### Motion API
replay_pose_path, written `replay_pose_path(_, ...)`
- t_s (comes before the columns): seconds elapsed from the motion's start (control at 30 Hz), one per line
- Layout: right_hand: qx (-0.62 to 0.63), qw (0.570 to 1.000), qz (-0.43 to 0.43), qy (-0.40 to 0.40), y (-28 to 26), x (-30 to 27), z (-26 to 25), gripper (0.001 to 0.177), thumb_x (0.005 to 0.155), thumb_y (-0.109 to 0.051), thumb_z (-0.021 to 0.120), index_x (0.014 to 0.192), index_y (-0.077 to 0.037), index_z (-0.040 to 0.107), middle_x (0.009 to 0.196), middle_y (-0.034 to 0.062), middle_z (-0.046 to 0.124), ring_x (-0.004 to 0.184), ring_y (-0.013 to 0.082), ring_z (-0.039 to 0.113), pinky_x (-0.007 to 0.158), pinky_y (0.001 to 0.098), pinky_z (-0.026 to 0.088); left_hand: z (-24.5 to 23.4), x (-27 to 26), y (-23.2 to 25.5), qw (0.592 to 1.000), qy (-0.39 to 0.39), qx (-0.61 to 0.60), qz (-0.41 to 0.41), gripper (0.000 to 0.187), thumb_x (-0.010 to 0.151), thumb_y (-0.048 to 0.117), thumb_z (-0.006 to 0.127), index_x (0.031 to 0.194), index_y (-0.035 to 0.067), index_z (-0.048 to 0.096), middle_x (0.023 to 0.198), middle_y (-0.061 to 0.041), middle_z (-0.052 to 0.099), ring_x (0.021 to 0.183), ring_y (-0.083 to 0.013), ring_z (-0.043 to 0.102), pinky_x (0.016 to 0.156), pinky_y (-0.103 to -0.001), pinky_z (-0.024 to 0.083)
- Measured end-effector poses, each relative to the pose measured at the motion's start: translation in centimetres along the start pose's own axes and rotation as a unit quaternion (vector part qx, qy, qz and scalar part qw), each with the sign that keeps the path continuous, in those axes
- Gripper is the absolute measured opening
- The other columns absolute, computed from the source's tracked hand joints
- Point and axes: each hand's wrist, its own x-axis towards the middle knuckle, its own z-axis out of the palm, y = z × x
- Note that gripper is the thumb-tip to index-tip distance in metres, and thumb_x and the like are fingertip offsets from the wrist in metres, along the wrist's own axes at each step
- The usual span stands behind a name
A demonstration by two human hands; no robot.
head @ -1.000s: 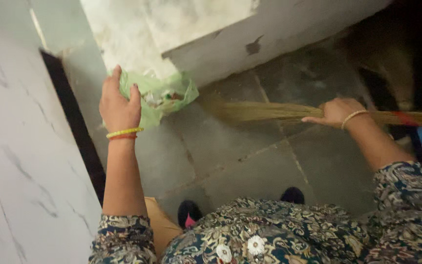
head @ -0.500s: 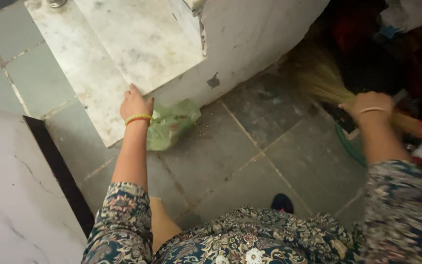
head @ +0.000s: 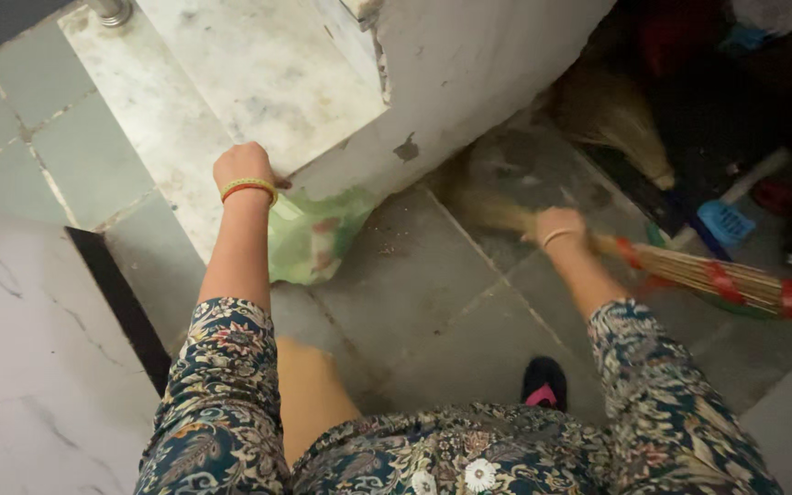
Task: The person sweeps debris from a tiled floor using a long-handled broom, gathers the waste into a pile, and then picks up the debris by hand, placing it into a green plastic bag. Finally, the person walks to a bathroom and washes their hands in a small sink.
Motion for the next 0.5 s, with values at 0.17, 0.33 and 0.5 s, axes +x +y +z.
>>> replay_pose_path(0.17, 0.019, 0.998, -0.066, -0.011, -0.3, -9.4, -2.6, 0.067, 0.092, -0.065, 0.058, 0.132, -0.012, 0.064, 0.112, 0.017, 0.076, 0.106, 0.0339, 0.073, 0.089, 0.0457, 0.059, -2.5, -1.4, 1.7, 0.998, -0.062, 0.011, -0.017, 0.048, 0.07, 0.05, 0.093, 0.091, 0.009, 0.079, 0.098, -0.014, 0.077, 0.09, -0.0313, 0.074, 0.073, -0.039, 0.06)
replay_pose_path(0.33, 0.042, 0.999, 0.013, 0.015, 7.6, -13.3, -5.0, 0.069, 0.089, -0.071, 0.055, 0.132, -0.018, 0.065, 0.113, 0.0166, 0.075, 0.105, 0.0358, 0.072, 0.087, 0.0476, 0.058, 0.5, 0.5, 2.6, 0.998, -0.023, 0.053, -0.005, 0.011, 0.088, 0.016, 0.071, 0.091, 0.016, 0.082, 0.097, -0.012, 0.079, 0.091, -0.0292, 0.076, 0.071, -0.038, 0.06)
replay_pose_path(0.5, -0.007, 0.99, 0.135, -0.034, 18.1, -10.0, 0.3, 0.072, 0.094, -0.066, 0.058, 0.143, -0.013, 0.059, 0.116, 0.016, 0.077, 0.101, 0.0327, 0.077, 0.079, 0.0466, 0.063, 4.6, 2.0, 3.1, 0.998, -0.011, 0.065, -0.004, 0.018, 0.09, 0.016, 0.065, 0.093, 0.018, 0.082, 0.098, -0.01, 0.078, 0.092, -0.0286, 0.075, 0.069, -0.038, 0.059)
